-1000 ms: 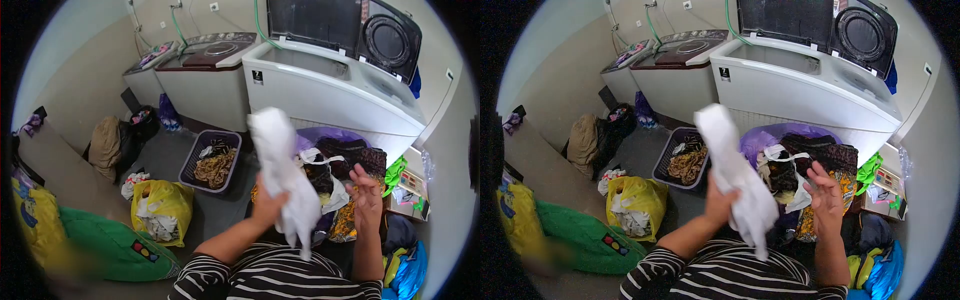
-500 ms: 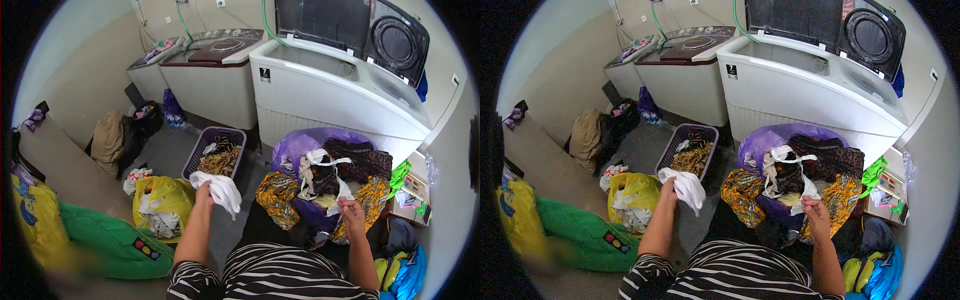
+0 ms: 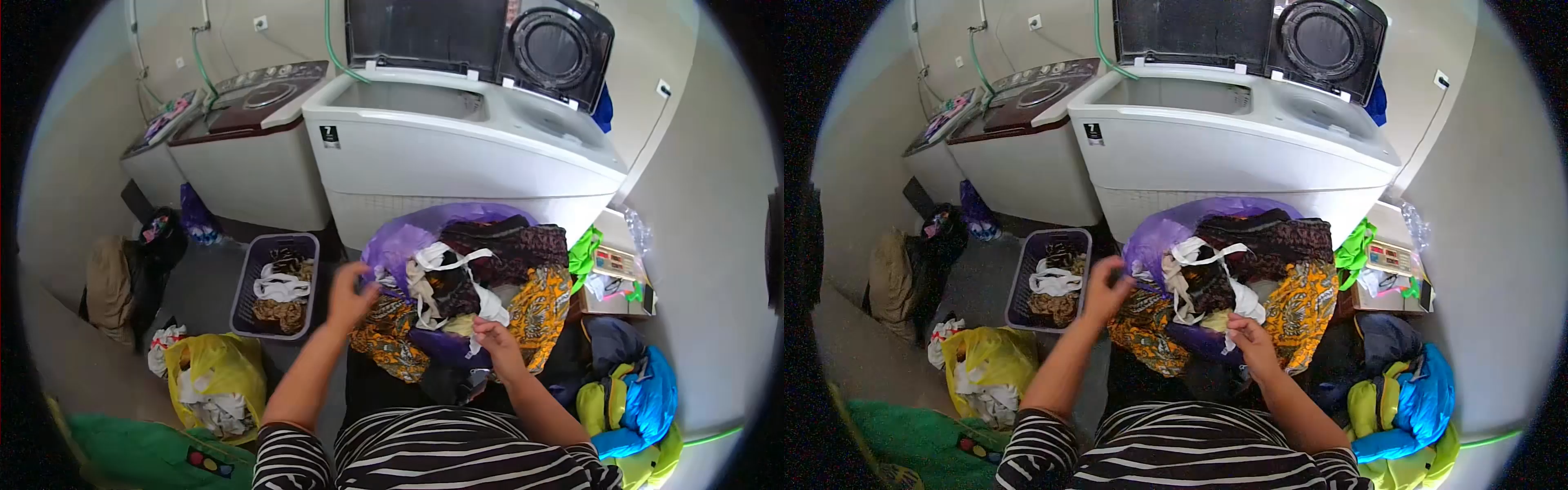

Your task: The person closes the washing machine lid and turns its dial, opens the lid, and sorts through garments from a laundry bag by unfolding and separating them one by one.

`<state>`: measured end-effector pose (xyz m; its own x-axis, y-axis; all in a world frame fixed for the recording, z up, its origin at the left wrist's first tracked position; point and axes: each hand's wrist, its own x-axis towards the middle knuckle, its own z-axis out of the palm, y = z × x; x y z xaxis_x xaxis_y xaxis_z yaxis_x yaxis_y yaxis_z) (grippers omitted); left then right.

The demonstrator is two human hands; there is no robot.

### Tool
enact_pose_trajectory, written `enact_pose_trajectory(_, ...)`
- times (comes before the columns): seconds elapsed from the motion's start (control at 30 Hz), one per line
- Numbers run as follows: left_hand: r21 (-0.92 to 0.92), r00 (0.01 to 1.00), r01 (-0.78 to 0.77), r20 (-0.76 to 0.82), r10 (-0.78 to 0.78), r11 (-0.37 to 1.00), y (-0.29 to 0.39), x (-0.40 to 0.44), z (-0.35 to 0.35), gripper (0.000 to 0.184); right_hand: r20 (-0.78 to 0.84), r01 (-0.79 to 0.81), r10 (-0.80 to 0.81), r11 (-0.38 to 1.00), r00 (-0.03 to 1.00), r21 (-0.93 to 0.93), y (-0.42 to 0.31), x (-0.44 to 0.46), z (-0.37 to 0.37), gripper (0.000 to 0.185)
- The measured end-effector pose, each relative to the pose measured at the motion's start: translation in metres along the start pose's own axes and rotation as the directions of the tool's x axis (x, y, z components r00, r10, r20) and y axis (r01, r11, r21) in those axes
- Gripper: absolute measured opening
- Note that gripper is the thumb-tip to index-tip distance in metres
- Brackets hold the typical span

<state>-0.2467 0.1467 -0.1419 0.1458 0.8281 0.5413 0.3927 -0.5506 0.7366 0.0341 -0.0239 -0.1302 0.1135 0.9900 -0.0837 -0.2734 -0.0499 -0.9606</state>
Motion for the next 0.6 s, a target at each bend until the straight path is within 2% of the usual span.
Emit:
enact_pose_trajectory(0.07, 0.017, 0.957, -0.238, 0.175, 0.231, 0.971, 0.043, -0.011, 0.039, 0.045, -0.014, -0.005, 0.005, 1.0, 1.0, -0.001, 0.003, 0.0, -0.003, 0.011)
enact_pose_trajectory(0.1, 0.024, 0.943, -0.27, 0.21, 0.259, 0.963, 0.057, -0.019, 0.056, 0.048, -0.017, -0.007, 0.007, 1.0, 1.0, 0.005, 0.005, 0.0, -0.004, 0.011)
enact_pose_trajectory(0.17, 0.1, 0.944, -0.253, 0.244, 0.223, 0.962, 0.087, -0.033, 0.082, 0.048, -0.019, -0.011, 0.011, 1.0, 1.0, 0.025, 0.007, 0.0, -0.005, 0.011)
enact_pose_trajectory(0.23, 0.096, 0.898, -0.3, 0.364, 0.247, 0.949, 0.076, -0.052, 0.112, 0.045, -0.029, 0.009, -0.008, 0.999, 1.0, 0.041, 0.005, -0.005, -0.006, 0.012)
enact_pose_trajectory(0.27, 0.096, 0.896, -0.305, 0.365, 0.252, 0.948, 0.078, -0.058, 0.116, 0.045, -0.038, 0.025, -0.023, 0.998, 0.999, 0.056, 0.004, -0.009, -0.006, 0.012)
enact_pose_trajectory(0.33, 0.041, 0.78, -0.216, 0.608, 0.148, 0.975, 0.079, -0.064, 0.122, 0.041, -0.053, 0.055, -0.051, 0.995, 0.997, 0.085, 0.001, -0.013, -0.007, 0.014)
enact_pose_trajectory(0.43, -0.005, 0.819, -0.242, 0.536, 0.207, 0.97, 0.071, -0.041, 0.118, 0.04, -0.072, 0.042, -0.034, 0.993, 0.997, 0.108, 0.003, -0.016, -0.017, 0.015)
enact_pose_trajectory(0.47, 0.04, 0.926, -0.234, 0.314, 0.21, 0.971, 0.068, -0.029, 0.117, 0.039, -0.083, 0.034, -0.024, 0.992, 0.996, 0.118, 0.004, -0.017, -0.019, 0.015)
enact_pose_trajectory(0.5, 0.082, 0.975, -0.216, 0.073, 0.21, 0.973, 0.068, -0.016, 0.115, 0.039, -0.092, 0.027, -0.015, 0.991, 0.996, 0.129, 0.006, -0.018, -0.02, 0.015)
enact_pose_trajectory(0.57, 0.286, 0.955, -0.222, -0.128, 0.267, 0.932, 0.071, 0.011, 0.111, 0.034, -0.094, 0.023, -0.01, 0.99, 0.996, 0.137, 0.008, -0.019, -0.018, 0.016)
enact_pose_trajectory(0.6, 0.29, 0.954, -0.226, -0.126, 0.271, 0.93, 0.061, 0.018, 0.11, 0.034, -0.096, 0.018, -0.005, 0.99, 0.995, 0.138, 0.009, -0.019, -0.017, 0.016)
